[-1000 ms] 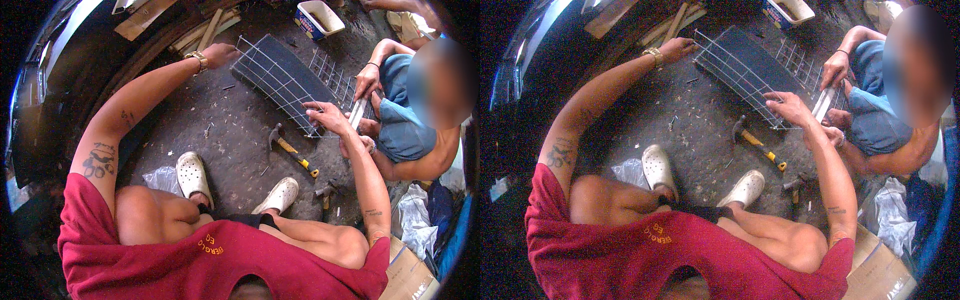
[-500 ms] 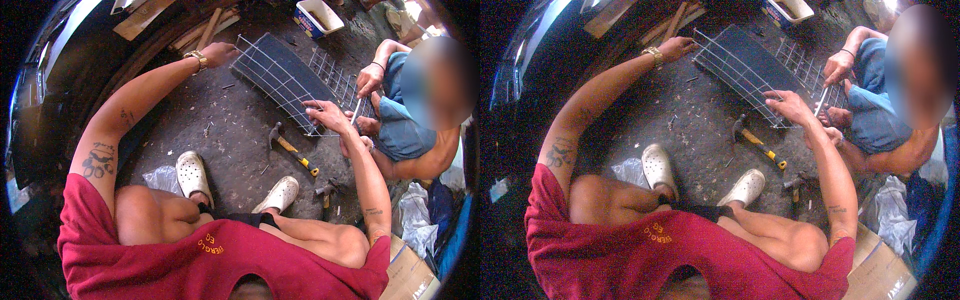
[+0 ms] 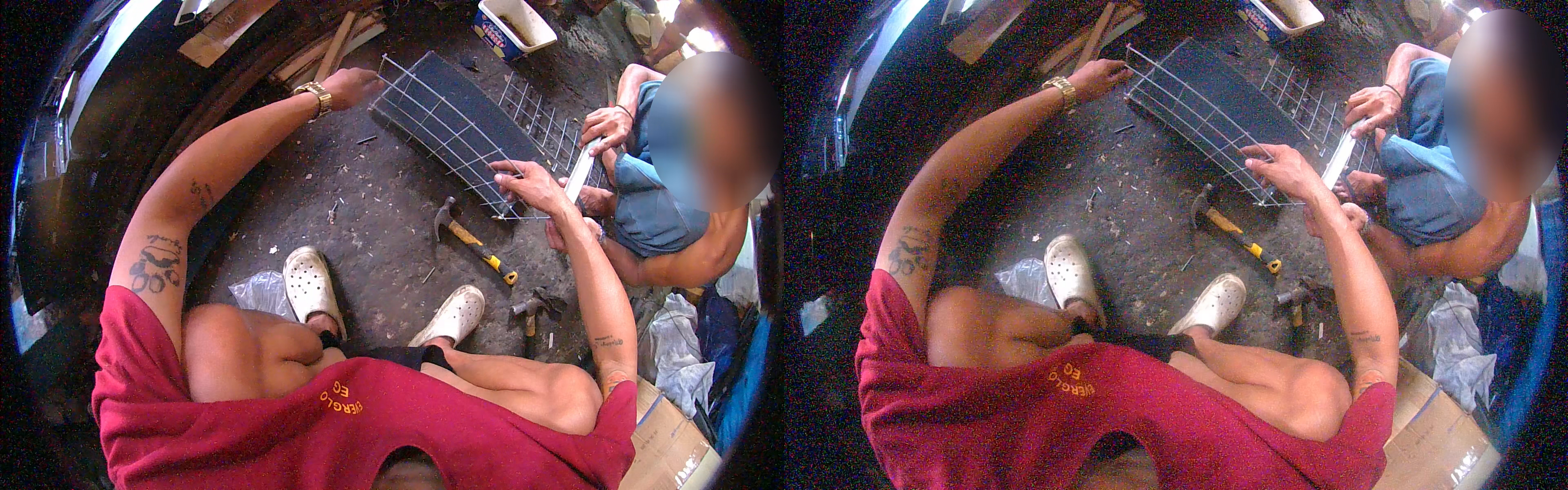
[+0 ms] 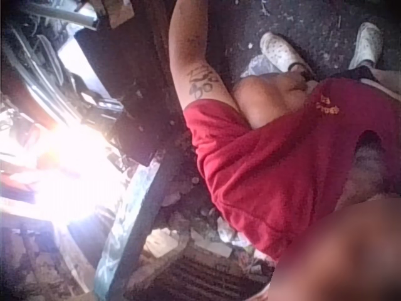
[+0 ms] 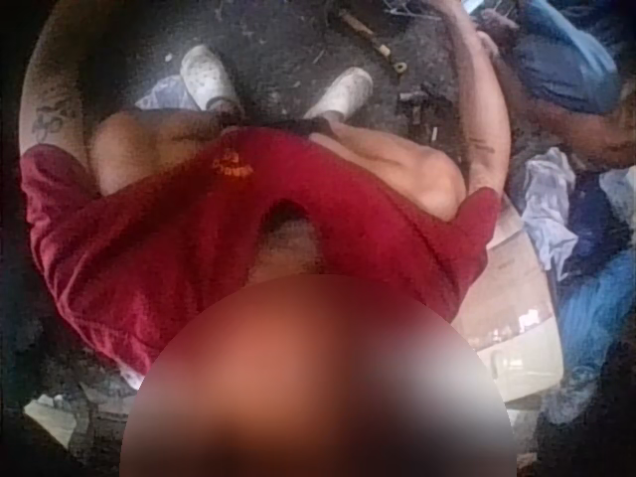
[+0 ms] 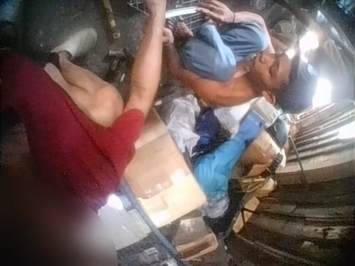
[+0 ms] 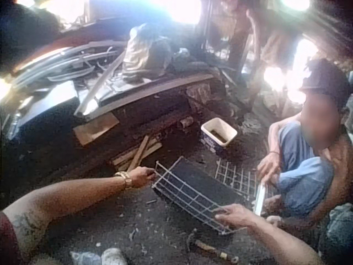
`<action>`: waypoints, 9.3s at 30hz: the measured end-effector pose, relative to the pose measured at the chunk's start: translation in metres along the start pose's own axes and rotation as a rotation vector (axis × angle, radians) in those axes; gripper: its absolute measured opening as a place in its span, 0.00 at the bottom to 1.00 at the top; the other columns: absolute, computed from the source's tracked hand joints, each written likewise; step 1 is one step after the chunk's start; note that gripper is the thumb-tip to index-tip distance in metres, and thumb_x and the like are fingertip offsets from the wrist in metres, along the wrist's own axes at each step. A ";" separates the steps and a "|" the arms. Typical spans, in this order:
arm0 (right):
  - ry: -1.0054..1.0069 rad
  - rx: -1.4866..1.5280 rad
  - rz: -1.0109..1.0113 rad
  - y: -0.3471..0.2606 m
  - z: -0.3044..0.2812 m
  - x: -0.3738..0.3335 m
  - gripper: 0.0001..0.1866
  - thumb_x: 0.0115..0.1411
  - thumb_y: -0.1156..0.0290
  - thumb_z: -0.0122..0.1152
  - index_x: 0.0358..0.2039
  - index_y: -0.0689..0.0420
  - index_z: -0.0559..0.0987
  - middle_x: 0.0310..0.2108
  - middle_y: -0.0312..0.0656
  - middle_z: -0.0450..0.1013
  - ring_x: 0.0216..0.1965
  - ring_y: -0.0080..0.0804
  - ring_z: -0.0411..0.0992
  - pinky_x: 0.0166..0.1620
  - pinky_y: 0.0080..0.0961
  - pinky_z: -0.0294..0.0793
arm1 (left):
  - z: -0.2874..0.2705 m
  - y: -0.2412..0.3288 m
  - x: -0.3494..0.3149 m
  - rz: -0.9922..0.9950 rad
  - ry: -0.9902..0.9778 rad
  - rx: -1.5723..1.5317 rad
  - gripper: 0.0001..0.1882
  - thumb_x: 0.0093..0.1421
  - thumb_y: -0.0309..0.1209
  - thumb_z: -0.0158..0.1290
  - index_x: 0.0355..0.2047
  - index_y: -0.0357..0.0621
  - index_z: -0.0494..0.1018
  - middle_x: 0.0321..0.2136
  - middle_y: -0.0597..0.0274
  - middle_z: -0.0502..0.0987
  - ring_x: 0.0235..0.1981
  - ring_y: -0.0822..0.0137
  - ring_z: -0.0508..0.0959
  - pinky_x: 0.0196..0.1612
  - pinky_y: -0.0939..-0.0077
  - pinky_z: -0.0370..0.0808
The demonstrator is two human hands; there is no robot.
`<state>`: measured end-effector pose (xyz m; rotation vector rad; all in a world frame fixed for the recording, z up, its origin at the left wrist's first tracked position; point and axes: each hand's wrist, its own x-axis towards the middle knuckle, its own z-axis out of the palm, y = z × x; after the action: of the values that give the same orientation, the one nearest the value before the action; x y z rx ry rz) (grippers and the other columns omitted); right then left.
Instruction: The person assembles a metal grid frame by aligning and securing wire sections onto a black rectangular base. They use a hammer to tap components into place and coordinate with a coworker who assists with holding and positioning parts.
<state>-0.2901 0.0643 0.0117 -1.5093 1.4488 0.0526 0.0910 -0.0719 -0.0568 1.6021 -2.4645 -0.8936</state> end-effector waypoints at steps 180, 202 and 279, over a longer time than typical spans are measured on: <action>0.453 1.266 0.049 0.039 0.083 -0.176 0.32 0.53 0.79 0.49 0.60 0.52 0.57 0.59 0.56 0.63 0.28 0.41 0.79 0.29 0.28 0.80 | 0.070 0.099 0.131 -0.177 0.293 0.101 0.31 0.59 0.54 0.54 0.54 0.44 0.69 0.52 0.44 0.72 0.56 0.42 0.69 0.55 0.50 0.70; 0.719 0.998 0.185 0.074 0.077 -0.168 0.33 0.48 0.79 0.42 0.60 0.53 0.62 0.61 0.63 0.59 0.24 0.36 0.78 0.24 0.29 0.81 | 0.139 0.027 0.042 -0.453 0.246 -0.200 0.42 0.52 0.60 0.58 0.54 0.36 0.68 0.48 0.36 0.75 0.52 0.41 0.73 0.55 0.54 0.70; 0.659 0.815 0.093 0.122 0.047 -0.147 0.35 0.46 0.79 0.44 0.59 0.52 0.65 0.60 0.56 0.64 0.26 0.31 0.78 0.28 0.23 0.79 | 0.182 0.011 -0.004 -0.399 0.287 -0.334 0.42 0.51 0.60 0.62 0.50 0.31 0.71 0.43 0.43 0.79 0.45 0.50 0.78 0.49 0.62 0.72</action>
<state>-0.3985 0.2287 0.0074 -0.7913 1.7320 -0.9453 0.0182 0.0127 -0.2011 1.9583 -1.7326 -0.9725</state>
